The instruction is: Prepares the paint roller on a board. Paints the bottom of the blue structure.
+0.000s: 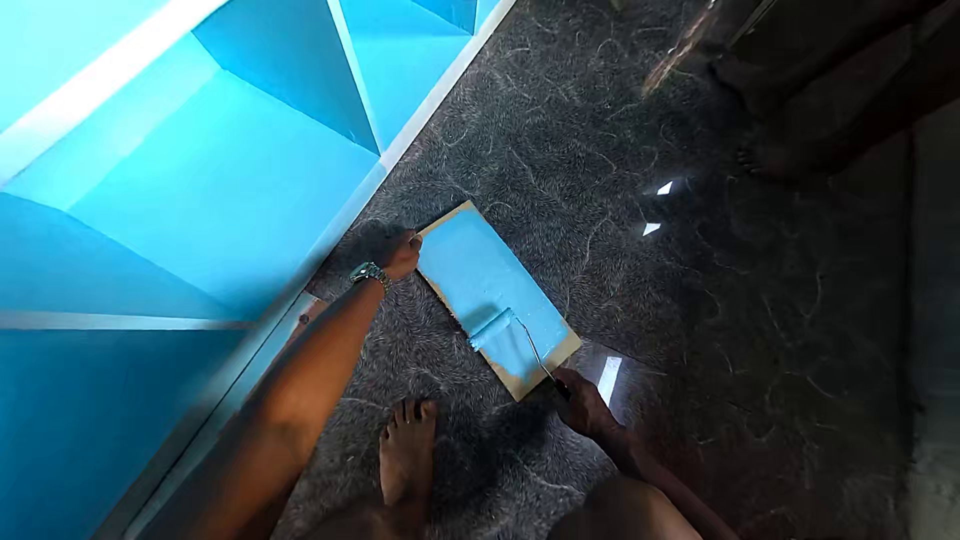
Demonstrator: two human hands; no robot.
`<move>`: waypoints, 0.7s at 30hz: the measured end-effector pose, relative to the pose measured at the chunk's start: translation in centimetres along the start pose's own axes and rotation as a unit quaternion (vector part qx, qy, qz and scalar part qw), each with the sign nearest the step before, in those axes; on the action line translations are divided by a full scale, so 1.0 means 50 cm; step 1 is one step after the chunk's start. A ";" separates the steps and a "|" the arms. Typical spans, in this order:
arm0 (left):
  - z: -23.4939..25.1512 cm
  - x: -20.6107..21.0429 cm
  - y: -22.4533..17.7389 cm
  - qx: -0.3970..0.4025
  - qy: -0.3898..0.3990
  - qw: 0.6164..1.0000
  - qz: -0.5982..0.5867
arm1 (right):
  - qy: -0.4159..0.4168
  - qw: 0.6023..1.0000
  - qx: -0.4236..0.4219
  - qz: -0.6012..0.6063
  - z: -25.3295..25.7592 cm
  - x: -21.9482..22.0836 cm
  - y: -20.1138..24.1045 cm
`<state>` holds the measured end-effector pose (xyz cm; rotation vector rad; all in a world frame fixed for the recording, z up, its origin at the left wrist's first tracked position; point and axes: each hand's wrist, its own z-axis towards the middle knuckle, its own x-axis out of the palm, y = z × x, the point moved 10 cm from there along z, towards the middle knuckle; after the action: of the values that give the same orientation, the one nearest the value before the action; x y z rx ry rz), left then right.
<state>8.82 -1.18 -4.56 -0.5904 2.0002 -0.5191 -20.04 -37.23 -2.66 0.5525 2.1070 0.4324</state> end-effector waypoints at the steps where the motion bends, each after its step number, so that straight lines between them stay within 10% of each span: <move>1: -0.009 0.015 -0.002 0.012 0.006 1.000 -0.019 | 0.004 1.000 0.009 0.009 -0.020 0.008 -0.007; 5: -0.065 0.045 0.005 0.063 -0.029 0.994 -0.084 | -0.020 0.997 0.045 0.062 -0.108 -0.003 -0.040; 12: -0.435 -0.014 0.133 0.015 -0.083 0.985 -0.149 | 0.006 0.993 0.119 0.002 -0.237 -0.062 -0.080; 21: -0.887 -0.092 0.236 -0.039 -0.105 0.963 -0.244 | 0.068 0.988 0.108 -0.088 -0.078 -0.125 0.080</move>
<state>-30.58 16.17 11.97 -1.1533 1.6753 -0.6431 -19.24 -37.63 5.69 0.4641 2.3282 0.1451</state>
